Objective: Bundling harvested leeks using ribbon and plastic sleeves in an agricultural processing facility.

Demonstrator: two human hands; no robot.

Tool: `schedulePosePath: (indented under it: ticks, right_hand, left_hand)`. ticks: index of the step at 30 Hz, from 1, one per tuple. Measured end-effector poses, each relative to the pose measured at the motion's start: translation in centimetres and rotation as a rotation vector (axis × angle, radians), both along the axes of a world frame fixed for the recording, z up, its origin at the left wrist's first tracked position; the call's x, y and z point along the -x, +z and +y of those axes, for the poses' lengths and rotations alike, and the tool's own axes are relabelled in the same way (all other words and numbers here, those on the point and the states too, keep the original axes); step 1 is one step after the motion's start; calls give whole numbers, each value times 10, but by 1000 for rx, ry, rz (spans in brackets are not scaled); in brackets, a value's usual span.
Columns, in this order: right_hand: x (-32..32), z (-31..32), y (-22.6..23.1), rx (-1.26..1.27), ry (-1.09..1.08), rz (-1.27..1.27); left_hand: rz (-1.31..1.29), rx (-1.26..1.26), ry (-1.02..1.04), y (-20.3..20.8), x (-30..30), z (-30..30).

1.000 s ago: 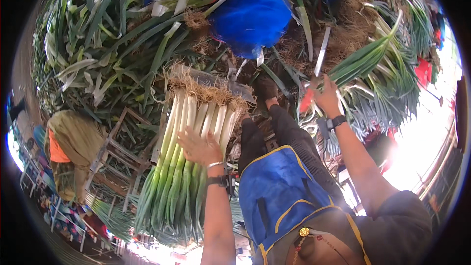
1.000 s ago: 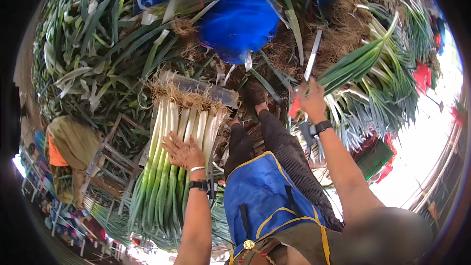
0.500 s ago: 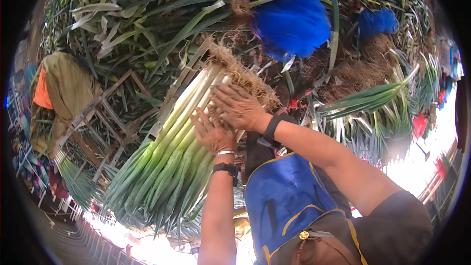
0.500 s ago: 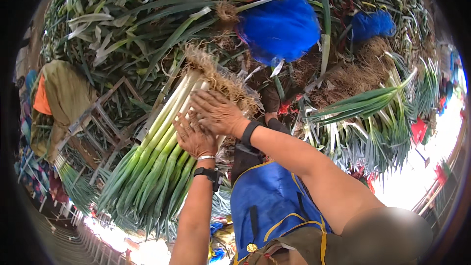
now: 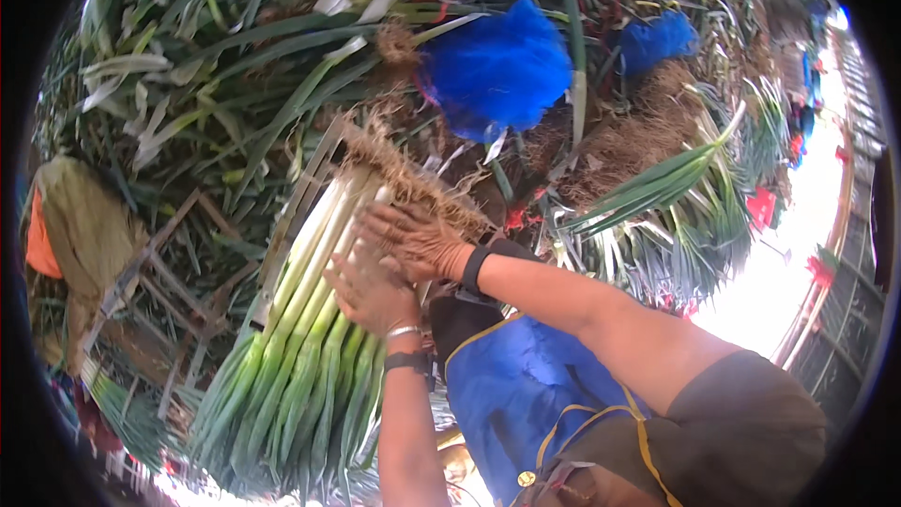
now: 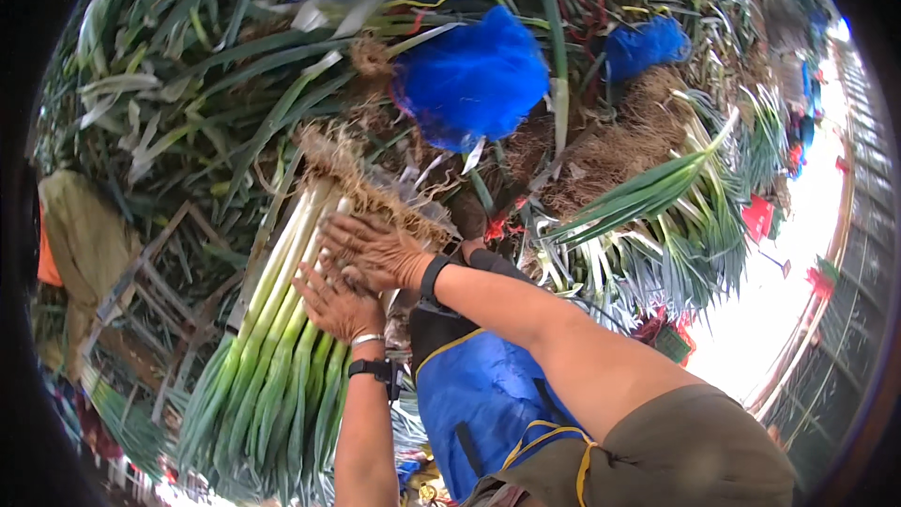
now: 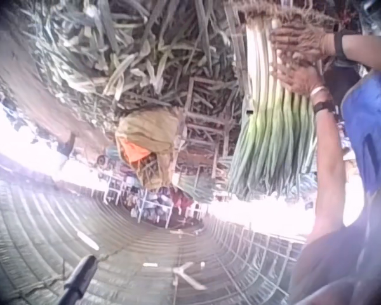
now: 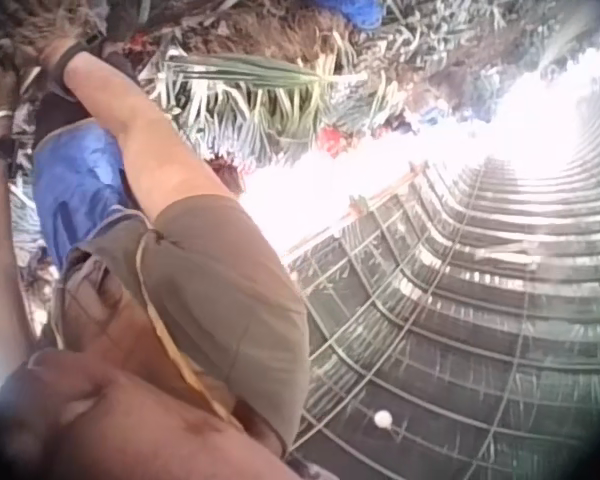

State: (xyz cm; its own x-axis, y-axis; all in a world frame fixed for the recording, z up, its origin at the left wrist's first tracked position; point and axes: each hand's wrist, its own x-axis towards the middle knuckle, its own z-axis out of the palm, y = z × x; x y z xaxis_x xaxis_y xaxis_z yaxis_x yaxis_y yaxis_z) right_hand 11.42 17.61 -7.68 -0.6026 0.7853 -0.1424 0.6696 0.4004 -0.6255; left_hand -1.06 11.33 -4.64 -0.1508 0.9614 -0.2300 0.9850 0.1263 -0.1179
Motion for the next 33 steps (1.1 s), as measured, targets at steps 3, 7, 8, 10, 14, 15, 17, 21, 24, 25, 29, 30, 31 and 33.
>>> schedulePosePath:
  ticks: [3,7,8,10,14,15,17,21,24,25,29,30,31,33]
  right_hand:
    - [-1,-4,-7,-83,-24,5]
    - [4,-9,-18,12,-85,162]
    - [4,-9,-19,-35,-146,206]
    - [-6,-12,-20,-94,-202,268]
    - [-6,-30,-20,-237,-427,268]
    - [13,-25,2,-275,-523,321]
    - [25,-37,32,-272,-728,399]
    - [-15,-120,40,-84,-1055,457]
    - [-39,-183,18,50,-1315,446]
    - [-53,-215,-1,196,-1368,380]
    - [-74,-372,-120,357,-1851,938]
    - [-83,-389,-124,421,-1938,719]
    - [-94,-409,-126,503,-2015,499]
    - [-123,-471,-143,597,-1777,-170]
  left_hand:
    - [40,-1,-1,-5,-3,0]
    - [166,-28,-64,-11,1,-3]
    - [208,-19,-77,-11,-1,-2]
    - [285,-5,-117,-12,-11,-5]
    - [411,190,-118,-10,-36,-11]
    - [-11,-339,-333,-46,12,-16]
    - [184,-285,-285,-65,55,-14]
    - [350,-51,-149,-38,9,-13]
    - [769,-270,-669,-59,57,1]
    - [444,-228,-286,-47,27,-9]
    - [323,-79,-180,-34,-8,-11]
    - [308,-106,-170,-44,17,-1]
    - [308,-96,-113,-43,24,3]
    - [304,-92,-87,-43,46,12]
